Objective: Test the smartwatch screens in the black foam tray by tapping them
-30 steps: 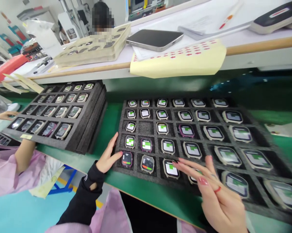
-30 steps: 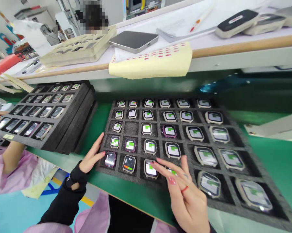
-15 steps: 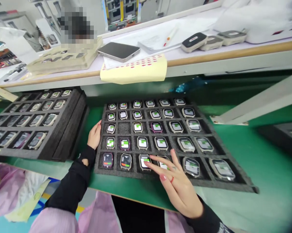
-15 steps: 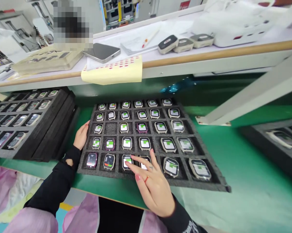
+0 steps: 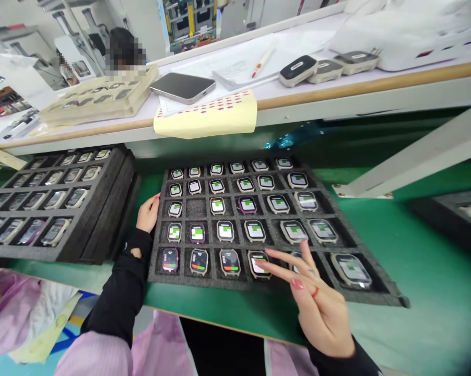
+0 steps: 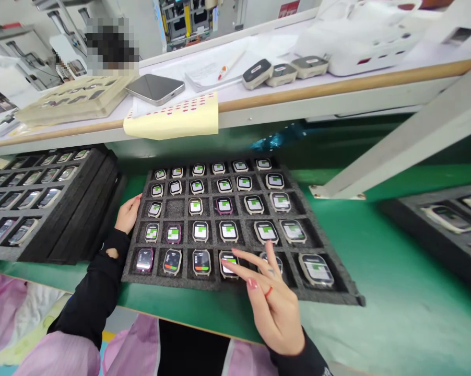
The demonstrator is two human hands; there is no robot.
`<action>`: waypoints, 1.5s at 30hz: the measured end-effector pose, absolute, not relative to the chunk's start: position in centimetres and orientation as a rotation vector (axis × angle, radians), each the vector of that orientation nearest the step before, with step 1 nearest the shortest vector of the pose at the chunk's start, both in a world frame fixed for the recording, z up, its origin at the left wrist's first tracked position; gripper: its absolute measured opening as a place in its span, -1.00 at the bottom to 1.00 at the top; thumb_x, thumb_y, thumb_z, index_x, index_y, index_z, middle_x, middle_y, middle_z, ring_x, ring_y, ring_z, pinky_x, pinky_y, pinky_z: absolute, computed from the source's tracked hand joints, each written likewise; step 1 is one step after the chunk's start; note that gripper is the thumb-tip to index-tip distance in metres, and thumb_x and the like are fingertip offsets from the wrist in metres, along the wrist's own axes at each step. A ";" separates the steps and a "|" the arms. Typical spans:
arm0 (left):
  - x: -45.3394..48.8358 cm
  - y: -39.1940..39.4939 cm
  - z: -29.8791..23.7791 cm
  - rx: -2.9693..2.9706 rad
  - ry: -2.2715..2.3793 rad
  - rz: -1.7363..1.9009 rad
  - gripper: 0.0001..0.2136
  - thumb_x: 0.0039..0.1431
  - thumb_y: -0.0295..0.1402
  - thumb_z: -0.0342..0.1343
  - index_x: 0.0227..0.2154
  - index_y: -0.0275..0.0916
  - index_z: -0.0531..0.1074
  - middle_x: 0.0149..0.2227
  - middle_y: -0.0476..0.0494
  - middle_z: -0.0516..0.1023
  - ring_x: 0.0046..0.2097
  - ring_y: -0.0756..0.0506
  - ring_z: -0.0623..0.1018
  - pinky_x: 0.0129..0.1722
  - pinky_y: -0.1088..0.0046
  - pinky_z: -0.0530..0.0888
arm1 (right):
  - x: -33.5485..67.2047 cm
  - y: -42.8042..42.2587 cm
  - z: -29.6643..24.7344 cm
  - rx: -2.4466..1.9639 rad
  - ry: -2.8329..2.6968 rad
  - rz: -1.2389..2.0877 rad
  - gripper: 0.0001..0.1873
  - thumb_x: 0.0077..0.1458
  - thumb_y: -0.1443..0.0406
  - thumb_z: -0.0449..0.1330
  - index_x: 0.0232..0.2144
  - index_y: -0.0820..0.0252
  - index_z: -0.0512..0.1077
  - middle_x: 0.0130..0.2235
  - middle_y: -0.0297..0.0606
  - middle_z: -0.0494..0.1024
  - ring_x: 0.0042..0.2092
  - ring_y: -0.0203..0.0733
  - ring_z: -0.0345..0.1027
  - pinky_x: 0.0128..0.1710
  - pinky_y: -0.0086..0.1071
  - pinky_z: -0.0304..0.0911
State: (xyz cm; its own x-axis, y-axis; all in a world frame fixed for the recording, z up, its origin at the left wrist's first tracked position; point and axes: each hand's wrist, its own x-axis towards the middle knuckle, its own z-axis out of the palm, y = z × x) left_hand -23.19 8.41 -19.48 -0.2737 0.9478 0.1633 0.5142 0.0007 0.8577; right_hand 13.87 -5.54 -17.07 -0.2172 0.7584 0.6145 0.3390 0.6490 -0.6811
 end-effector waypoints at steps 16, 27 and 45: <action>-23.5 8.4 -19.2 1.536 1.847 1.136 -0.62 0.32 -0.19 0.00 0.02 -0.29 0.53 0.10 -0.21 0.54 0.18 -0.20 0.48 0.25 0.20 0.34 | 14.4 -5.5 -17.6 -0.854 -1.871 0.400 -0.60 0.25 0.50 -0.02 0.01 0.16 0.47 -0.17 -0.23 0.65 0.01 0.03 0.48 0.32 0.31 -0.22; -23.9 8.6 -19.5 1.541 1.861 1.141 -0.54 0.28 -0.06 0.01 0.01 -0.31 0.54 0.10 -0.26 0.54 0.18 -0.23 0.48 0.25 0.20 0.34 | 18.5 -6.5 -18.0 -1.030 -1.648 0.347 -0.60 0.35 0.41 -0.07 -0.07 0.15 0.57 -0.16 -0.22 0.64 -0.07 0.05 0.52 0.31 0.28 -0.08; -23.8 8.7 -19.0 1.536 1.872 1.127 -0.48 0.25 0.02 0.02 0.01 -0.31 0.52 0.12 -0.27 0.53 0.20 -0.25 0.46 0.28 0.17 0.30 | 19.2 -6.1 -18.5 -1.071 -1.701 0.250 -0.59 0.31 0.47 -0.06 -0.02 0.10 0.52 -0.13 -0.24 0.63 0.01 0.00 0.47 0.29 0.22 -0.03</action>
